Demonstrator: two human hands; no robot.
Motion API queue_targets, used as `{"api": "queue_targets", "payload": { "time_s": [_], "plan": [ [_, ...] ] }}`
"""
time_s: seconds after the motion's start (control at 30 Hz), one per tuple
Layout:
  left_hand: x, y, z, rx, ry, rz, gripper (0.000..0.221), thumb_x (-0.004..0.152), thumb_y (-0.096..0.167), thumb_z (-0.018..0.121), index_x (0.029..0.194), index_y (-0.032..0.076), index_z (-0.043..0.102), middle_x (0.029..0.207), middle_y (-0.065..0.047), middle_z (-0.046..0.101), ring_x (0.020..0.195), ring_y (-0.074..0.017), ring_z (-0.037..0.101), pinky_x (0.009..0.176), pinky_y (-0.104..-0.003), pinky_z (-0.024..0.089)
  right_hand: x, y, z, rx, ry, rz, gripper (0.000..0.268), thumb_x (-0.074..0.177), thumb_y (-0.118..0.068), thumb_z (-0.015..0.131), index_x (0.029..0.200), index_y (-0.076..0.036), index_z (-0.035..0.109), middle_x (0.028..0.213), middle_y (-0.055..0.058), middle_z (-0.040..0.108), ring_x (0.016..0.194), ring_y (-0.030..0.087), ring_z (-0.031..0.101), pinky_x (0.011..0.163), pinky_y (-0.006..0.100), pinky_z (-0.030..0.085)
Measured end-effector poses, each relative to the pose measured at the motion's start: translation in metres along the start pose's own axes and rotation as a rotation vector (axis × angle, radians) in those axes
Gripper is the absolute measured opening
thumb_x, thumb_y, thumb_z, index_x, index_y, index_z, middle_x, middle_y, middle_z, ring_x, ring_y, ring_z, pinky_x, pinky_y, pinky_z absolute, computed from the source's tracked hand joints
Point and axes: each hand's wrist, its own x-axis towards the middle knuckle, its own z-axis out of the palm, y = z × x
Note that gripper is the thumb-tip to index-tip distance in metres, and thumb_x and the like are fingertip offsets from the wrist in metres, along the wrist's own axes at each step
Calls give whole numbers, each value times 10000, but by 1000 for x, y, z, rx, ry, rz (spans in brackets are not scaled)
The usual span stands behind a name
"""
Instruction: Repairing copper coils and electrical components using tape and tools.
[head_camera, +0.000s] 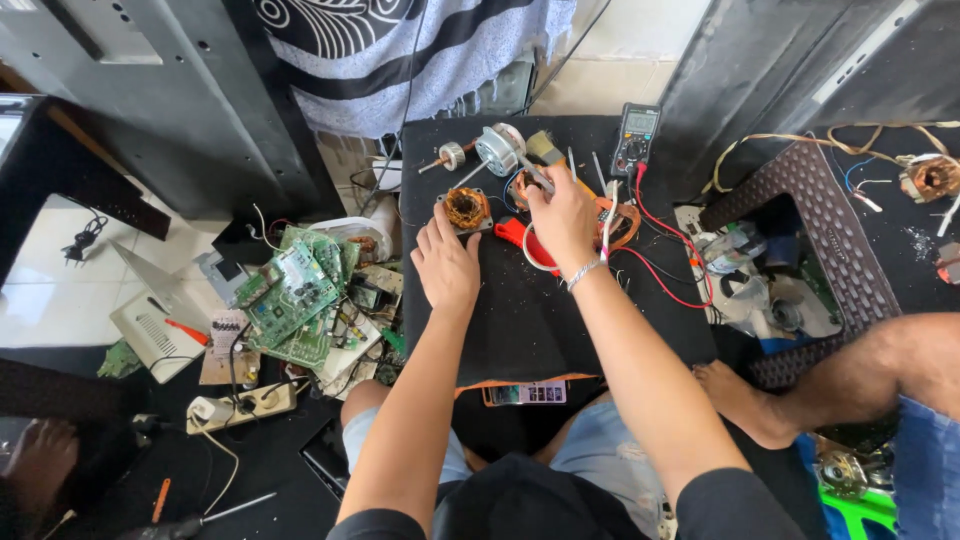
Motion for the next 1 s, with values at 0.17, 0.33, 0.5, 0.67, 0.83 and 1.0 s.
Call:
{"api": "queue_targets", "payload": {
  "time_s": [0.17,0.33,0.5,0.67,0.83,1.0],
  "plan": [
    [8,-1,8,-1,-39,-22,805,1002,571,545,1595,100,272,1396,-57,528,1324,-222,468,963,-371,421,60,61,48,-466,-375,-77,327,830,-543,690,1025,-295,778,939,87,783,1000,354,743,848,456,576],
    [13,1,2,15,-75,-26,793,1016,573,521,1595,95,268,1394,-55,526,1324,-220,463,953,-366,423,75,75,50,-500,-499,-120,294,805,-493,725,978,-276,821,946,122,786,1007,381,743,862,454,573],
    [12,5,2,-18,-65,-67,819,994,571,555,1602,99,276,1411,-56,535,1338,-216,458,966,-369,415,83,85,18,93,-290,96,292,819,-413,797,985,-172,798,902,93,760,971,335,726,810,422,552],
    [11,1,3,-71,-66,-59,851,997,588,547,1611,85,240,1418,-67,535,1337,-227,457,965,-376,413,58,27,-55,950,-218,451,237,902,-255,750,794,-151,566,521,-132,317,442,18,412,432,166,287],
    [-4,-3,-15,-362,175,-77,705,1045,496,524,1574,68,341,1441,-110,521,1354,-278,464,1056,-415,420,4,10,-54,1490,-401,670,393,945,-277,685,678,-202,407,537,-133,231,484,36,381,463,170,259],
    [-31,-21,33,-1467,-35,-143,632,1121,475,235,1358,52,642,1181,-239,657,803,-288,687,615,-312,629,-66,-1,-6,1605,-605,903,344,921,-271,688,724,-196,416,553,-118,223,485,74,357,441,194,248]
  ]
}}
